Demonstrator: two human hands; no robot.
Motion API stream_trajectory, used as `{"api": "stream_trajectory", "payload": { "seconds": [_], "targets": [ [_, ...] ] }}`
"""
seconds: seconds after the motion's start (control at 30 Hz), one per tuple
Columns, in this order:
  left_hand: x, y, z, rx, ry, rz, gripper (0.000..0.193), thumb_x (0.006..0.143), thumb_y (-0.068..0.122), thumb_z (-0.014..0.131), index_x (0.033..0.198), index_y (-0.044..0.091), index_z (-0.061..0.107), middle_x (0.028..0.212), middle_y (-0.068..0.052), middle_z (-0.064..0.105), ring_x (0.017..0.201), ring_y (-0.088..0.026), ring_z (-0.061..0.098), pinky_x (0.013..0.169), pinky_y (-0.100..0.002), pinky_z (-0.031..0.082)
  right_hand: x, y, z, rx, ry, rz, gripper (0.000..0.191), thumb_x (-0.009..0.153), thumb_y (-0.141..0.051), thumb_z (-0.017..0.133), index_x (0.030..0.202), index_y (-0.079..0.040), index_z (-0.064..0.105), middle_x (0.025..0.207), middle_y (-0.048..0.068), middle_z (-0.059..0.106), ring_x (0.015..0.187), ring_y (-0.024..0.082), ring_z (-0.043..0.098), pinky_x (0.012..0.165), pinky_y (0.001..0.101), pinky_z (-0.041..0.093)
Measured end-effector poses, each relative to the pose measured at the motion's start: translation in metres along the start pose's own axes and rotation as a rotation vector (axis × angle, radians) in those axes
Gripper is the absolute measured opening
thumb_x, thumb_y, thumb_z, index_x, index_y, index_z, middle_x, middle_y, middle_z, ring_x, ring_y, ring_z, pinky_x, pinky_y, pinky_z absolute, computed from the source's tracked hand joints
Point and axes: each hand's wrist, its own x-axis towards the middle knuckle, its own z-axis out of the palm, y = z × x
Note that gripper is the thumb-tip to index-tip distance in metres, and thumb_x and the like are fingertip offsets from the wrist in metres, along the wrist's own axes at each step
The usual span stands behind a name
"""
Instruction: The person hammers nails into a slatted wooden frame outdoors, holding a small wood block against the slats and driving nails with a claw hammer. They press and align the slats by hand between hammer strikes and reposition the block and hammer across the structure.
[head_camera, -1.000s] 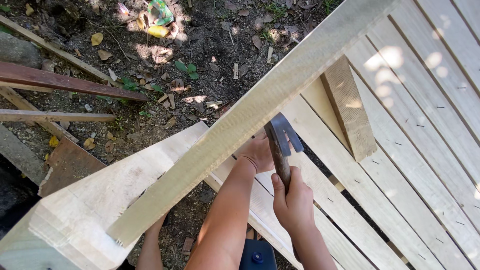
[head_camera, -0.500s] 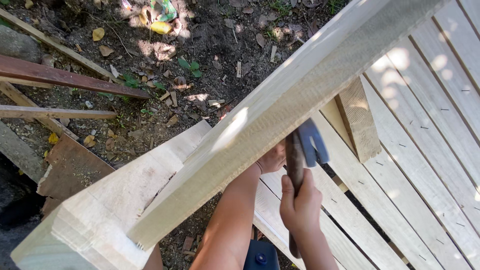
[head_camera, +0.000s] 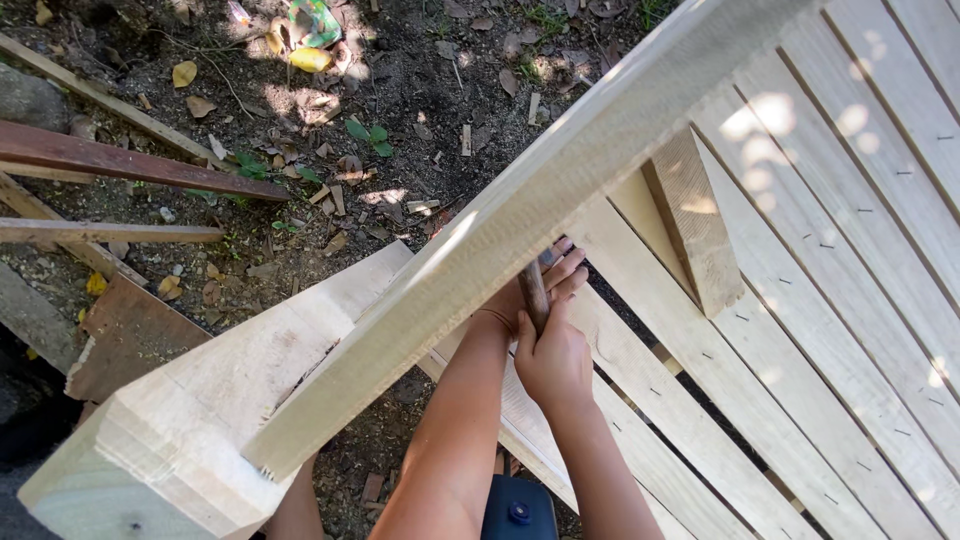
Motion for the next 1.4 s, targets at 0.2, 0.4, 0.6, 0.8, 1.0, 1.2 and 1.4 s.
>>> {"api": "stream_trajectory", "payload": {
  "seconds": [0.2,0.4,0.6,0.8,1.0,1.2,1.4],
  "targets": [
    [-0.001,0.0,-0.011,-0.305,-0.159,-0.268,0.043,0.103,0.038,0.054,0.143,0.025,0.059,0.149,-0.006,0.044,0.144,-0.033,0.037,0.125,-0.059,0.03,-0.013,0.04,0.007,0.262,-0.039,0.087,0.036,0.099,-0.034,0.063,0.091,0.001,0.062,0.065,0.02,0.065,0.059,0.04,0.065,0.056,0.0448,0.049],
    [0.0,0.008,-0.037,-0.113,-0.121,-0.194,0.052,0.1,0.033,0.055,0.15,0.019,0.05,0.164,-0.006,0.037,0.155,-0.028,0.032,0.124,-0.06,0.027,-0.032,0.072,-0.046,0.36,0.204,0.231,0.029,0.09,-0.034,0.07,0.099,-0.006,0.067,0.056,0.013,0.062,0.047,0.029,0.061,0.05,0.0396,0.047],
    [0.011,0.015,-0.052,-0.064,-0.221,-0.269,0.066,0.094,0.036,0.056,0.157,0.024,0.039,0.165,-0.006,0.031,0.153,-0.03,0.027,0.121,-0.063,0.022,0.046,0.15,-0.103,-0.077,0.549,0.099,0.033,0.096,-0.036,0.077,0.107,-0.008,0.065,0.081,0.009,0.07,0.071,0.032,0.068,0.065,0.0442,0.051],
    [0.012,0.02,-0.048,-0.028,-0.312,-0.294,0.07,0.092,0.036,0.056,0.159,0.027,0.034,0.166,-0.005,0.027,0.153,-0.029,0.026,0.122,-0.062,0.017,0.121,0.203,-0.109,-0.212,0.528,0.151,0.038,0.094,-0.04,0.078,0.11,-0.008,0.066,0.098,0.011,0.071,0.09,0.035,0.066,0.076,0.0465,0.051],
    [0.002,0.019,-0.04,0.01,-0.339,-0.288,0.07,0.093,0.037,0.055,0.159,0.027,0.034,0.167,-0.005,0.027,0.154,-0.029,0.026,0.123,-0.06,0.014,0.108,0.166,-0.077,-0.332,0.732,-0.1,0.054,0.091,-0.038,0.079,0.133,-0.009,0.062,0.135,0.012,0.053,0.12,0.033,0.051,0.1,0.0466,0.044],
    [-0.007,0.016,-0.032,0.01,-0.275,-0.334,0.078,0.097,0.041,0.052,0.161,0.004,0.026,0.165,-0.012,0.021,0.157,-0.031,0.02,0.124,-0.062,0.012,0.083,0.115,-0.018,-0.13,0.458,-0.191,0.088,0.068,-0.046,0.088,0.135,-0.001,0.051,0.127,0.018,0.053,0.119,0.037,0.049,0.099,0.05,0.042],
    [-0.013,0.015,-0.027,0.002,-0.252,-0.35,0.08,0.097,0.041,0.051,0.161,0.001,0.024,0.166,-0.014,0.019,0.157,-0.032,0.019,0.124,-0.062,0.013,0.098,0.113,-0.019,-0.255,0.242,-0.057,0.079,0.057,-0.024,0.092,0.127,-0.013,0.057,0.119,0.013,0.054,0.113,0.035,0.051,0.096,0.0505,0.042]
  ]
}}
